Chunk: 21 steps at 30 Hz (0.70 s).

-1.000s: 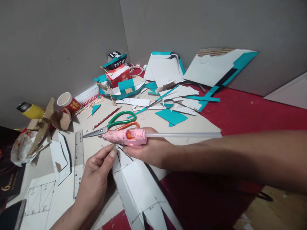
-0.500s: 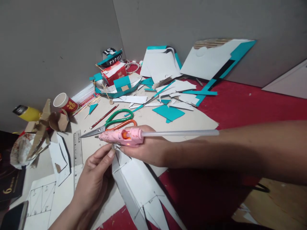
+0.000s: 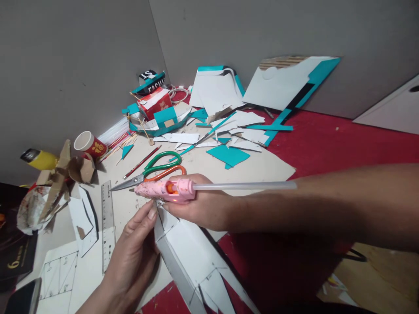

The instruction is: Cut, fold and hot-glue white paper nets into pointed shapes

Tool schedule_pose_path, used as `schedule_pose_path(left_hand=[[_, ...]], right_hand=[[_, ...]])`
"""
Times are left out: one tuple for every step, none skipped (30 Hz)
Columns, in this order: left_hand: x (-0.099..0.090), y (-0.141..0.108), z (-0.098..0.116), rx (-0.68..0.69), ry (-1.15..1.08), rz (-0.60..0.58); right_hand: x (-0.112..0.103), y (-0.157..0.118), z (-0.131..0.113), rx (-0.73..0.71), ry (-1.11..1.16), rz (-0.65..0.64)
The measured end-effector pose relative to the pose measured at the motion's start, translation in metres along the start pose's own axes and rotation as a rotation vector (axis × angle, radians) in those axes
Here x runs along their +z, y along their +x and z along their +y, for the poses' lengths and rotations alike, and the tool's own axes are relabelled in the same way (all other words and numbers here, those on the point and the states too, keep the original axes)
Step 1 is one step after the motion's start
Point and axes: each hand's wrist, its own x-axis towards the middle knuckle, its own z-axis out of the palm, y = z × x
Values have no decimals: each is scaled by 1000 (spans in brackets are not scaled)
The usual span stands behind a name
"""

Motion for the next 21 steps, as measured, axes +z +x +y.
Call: schedule_pose_path(left_hand=[[-1,0,0,0,1,-5],[-1,0,0,1,1,-11],[-2,1,0,2,1,-19],[-3,1,0,5,1,-30],[-3,1,0,8,1,-43],[-3,1,0,11,2,-52],[-3,1,0,14,4,-62],[-3,1,1,15,6,-69],[-3,1,1,18,9,-69],[-2,1,1,19,13,-69],[-1,1,1,19,16,-69],[-1,2,2,19,17,-68],[0,2,2,19,16,-65],[0,2,2,20,15,-60],[1,2,2,21,14,-58],[1,2,2,22,13,-56],[1,2,2,24,13,-55],[1,2,1,24,12,-55],[0,2,1,21,11,-59],[0,2,1,18,8,-61],[-1,2,1,16,6,-60]], right_hand=[[0,0,0,-14,38,-18],[0,0,0,-32,86,-45],[0,0,1,-48,130,-75],[0,1,1,-51,154,-84],[0,1,1,-50,161,-88],[0,1,1,-48,156,-91],[-1,1,1,-45,147,-92],[-1,1,1,-41,136,-90],[-1,1,1,-37,128,-85],[-1,1,1,-36,123,-78],[-1,0,1,-38,122,-71],[-1,0,2,-46,124,-66],[-1,0,2,-53,126,-59],[-1,0,2,-58,124,-58],[-1,0,2,-64,119,-59],[-1,0,2,-69,111,-61],[-1,0,2,-72,101,-60],[-1,0,2,-73,89,-60],[-1,0,1,-71,80,-55],[-2,0,1,-61,75,-46],[-2,0,0,-44,71,-41]])
